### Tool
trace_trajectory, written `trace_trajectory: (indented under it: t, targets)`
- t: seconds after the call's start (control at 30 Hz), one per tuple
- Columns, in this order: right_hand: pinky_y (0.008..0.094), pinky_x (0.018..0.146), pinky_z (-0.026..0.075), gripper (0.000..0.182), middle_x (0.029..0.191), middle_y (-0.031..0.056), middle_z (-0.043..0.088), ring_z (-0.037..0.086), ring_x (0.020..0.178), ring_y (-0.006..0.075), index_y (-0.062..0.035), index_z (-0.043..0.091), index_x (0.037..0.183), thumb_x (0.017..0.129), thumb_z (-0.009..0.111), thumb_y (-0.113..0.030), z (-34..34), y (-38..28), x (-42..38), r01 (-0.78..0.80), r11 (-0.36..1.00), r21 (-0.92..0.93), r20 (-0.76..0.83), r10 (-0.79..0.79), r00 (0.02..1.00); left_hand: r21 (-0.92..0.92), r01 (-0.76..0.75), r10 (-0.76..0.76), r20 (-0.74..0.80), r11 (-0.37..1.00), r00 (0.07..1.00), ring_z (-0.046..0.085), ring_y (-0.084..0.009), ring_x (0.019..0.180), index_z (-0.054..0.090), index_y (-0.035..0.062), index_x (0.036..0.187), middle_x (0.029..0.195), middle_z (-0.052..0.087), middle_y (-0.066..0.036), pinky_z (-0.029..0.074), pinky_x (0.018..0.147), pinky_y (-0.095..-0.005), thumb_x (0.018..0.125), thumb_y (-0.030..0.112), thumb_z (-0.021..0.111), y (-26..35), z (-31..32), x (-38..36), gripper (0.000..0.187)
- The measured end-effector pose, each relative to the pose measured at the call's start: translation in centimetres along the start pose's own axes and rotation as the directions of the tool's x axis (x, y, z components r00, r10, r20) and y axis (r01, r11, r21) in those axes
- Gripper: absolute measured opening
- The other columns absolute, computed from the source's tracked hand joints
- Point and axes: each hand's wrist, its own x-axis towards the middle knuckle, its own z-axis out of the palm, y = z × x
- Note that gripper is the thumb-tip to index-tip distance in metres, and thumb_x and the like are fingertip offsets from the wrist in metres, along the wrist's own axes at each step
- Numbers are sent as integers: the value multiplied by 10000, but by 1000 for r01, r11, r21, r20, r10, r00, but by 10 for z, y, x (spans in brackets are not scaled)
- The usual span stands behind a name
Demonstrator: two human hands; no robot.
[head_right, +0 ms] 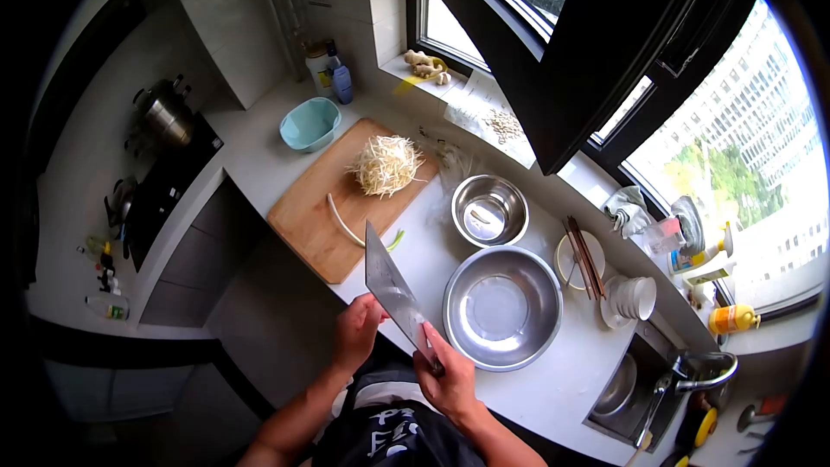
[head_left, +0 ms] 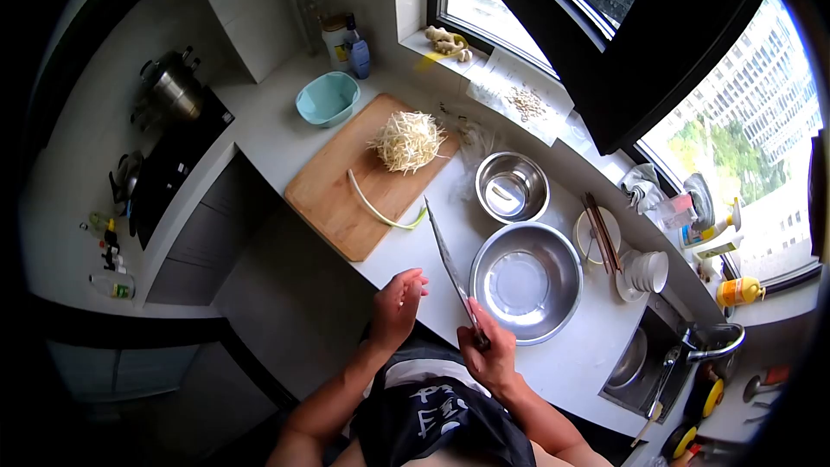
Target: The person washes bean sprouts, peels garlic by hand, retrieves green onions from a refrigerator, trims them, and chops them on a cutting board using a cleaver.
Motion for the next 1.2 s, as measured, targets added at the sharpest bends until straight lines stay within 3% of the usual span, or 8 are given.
trace_trajectory:
  t: [0.1, 0.4, 0.6, 0.8, 0.97, 1.03, 1.17, 1.2]
  targets:
    - [312, 702, 538, 532, 1027, 203, 704, 707, 768, 311, 11, 579, 1293, 777, 707, 21, 13, 2, 12, -39, 999, 14, -67, 40, 997, 325, -135, 92, 143, 936, 985, 692, -239, 770, 635, -2, 1134, 915, 698, -148, 545, 710, -328, 939, 92, 602, -15, -4, 68, 220]
    - [298, 686, 552, 505, 1012, 217, 714, 733, 772, 290, 52, 591, 1252, 759, 706, 49, 56, -7, 27, -104, 987, -125, -407, 45, 912, 313, -562, 269, 638, 765, 722, 641, -360, 945, 666, 58, 1008, 1002, 651, -154, 525, 829, -451, 854, 86, 627, -96, 117, 266, 162]
    - [280, 426, 350, 147, 522, 12, 470, 469, 410, 144, -45, 608, 772, 768, 743, 14, 86, -17, 29, -213, 960, -185, -604, 60, 795, 504, -654, -124, 835, 565, 536, 621, -351, 1074, 686, 81, 1055, 1121, 642, -166, 515, 898, -455, 933, 195, 487, -166, 202, 312, 260]
    - [271, 439, 357, 134, 523, 16, 498, 480, 412, 143, -41, 641, 756, 783, 772, -44, 105, -26, 25, -371, 911, -182, -669, 162, 725, 522, -824, -181, 852, 223, 491, 611, -260, 1140, 655, 124, 1186, 1206, 637, -100, 458, 962, -418, 910, 159, 544, -156, 221, 319, 300]
    - [274, 451, 370, 136, 545, 23, 513, 495, 435, 143, -38, 629, 768, 786, 762, -26, 115, -31, 31, -401, 897, -188, -684, 174, 709, 510, -810, -149, 860, 288, 489, 632, -277, 1080, 650, 119, 1145, 1104, 660, -120, 493, 896, -431, 913, 171, 540, -145, 216, 322, 262]
    - [273, 455, 372, 138, 552, 25, 517, 498, 442, 142, -37, 621, 772, 789, 757, -16, 116, -27, 31, -391, 904, -173, -665, 185, 723, 456, -622, -30, 820, 637, 571, 631, -322, 1019, 637, 94, 1060, 1040, 634, -132, 519, 825, -446, 889, 123, 559, -105, 198, 318, 190]
    - [264, 455, 350, 141, 554, 7, 483, 438, 450, 103, -34, 589, 780, 831, 717, -4, 124, -21, 34, -443, 897, -15, -665, 321, 674, 60, -611, 431, 653, 790, 622, 612, -323, 924, 631, 62, 984, 978, 571, -115, 520, 787, -431, 804, 9, 638, -96, 125, 296, 188]
    - [228, 466, 329, 256, 575, -8, 496, 411, 479, 67, -4, 598, 1033, 809, 714, 37, 125, -14, 31, -418, 908, -14, -629, 317, 710, 106, -587, 396, 641, 803, 657, 612, -316, 909, 638, 60, 973, 980, 572, -104, 517, 772, -421, 816, 10, 637, -83, 91, 286, 165]
